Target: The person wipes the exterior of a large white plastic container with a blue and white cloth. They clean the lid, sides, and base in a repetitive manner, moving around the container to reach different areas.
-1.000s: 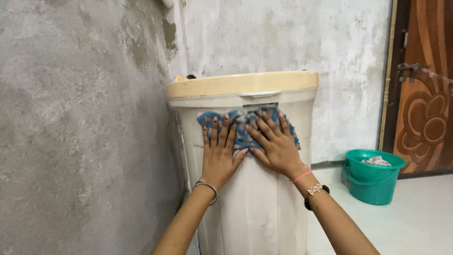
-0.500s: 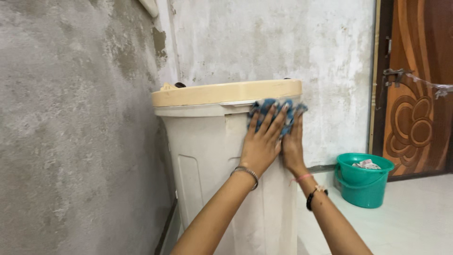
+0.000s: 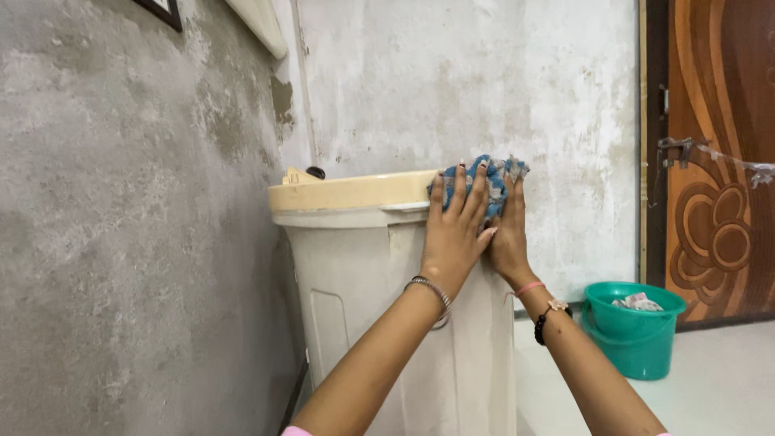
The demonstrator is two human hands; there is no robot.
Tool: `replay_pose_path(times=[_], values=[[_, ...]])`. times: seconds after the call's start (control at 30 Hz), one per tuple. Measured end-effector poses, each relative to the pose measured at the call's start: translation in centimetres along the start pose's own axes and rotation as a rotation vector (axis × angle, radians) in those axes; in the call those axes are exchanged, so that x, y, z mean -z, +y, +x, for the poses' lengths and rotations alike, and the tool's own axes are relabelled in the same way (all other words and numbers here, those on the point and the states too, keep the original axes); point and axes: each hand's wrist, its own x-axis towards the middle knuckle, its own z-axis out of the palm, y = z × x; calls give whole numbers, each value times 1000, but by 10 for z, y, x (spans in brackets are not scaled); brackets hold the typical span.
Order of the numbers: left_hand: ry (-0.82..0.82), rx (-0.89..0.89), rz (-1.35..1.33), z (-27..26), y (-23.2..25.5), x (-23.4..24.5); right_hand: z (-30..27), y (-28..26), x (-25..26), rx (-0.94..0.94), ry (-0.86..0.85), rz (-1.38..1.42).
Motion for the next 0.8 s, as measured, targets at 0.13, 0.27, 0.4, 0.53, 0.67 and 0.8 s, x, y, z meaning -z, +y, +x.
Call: replay_pose_path(times=[0.13, 0.27, 0.4, 0.53, 0.67, 0.8], values=[[14, -83, 84, -24, -10, 8, -21, -1, -6, 95, -5, -65], [-72, -1, -149, 8, -24, 19, 20, 0, -11, 132, -5, -160], [-84, 111, -332, 20, -42, 8, 34, -42, -11, 71, -45, -156], [159, 56, -353, -34, -85, -24, 23, -110, -5, 194, -150, -225], [182, 115, -474, -79, -141, -58, 30, -167, -18, 406, -245, -432], [139, 238, -480, -114, -152, -82, 26, -195, -43, 598, -310, -638]])
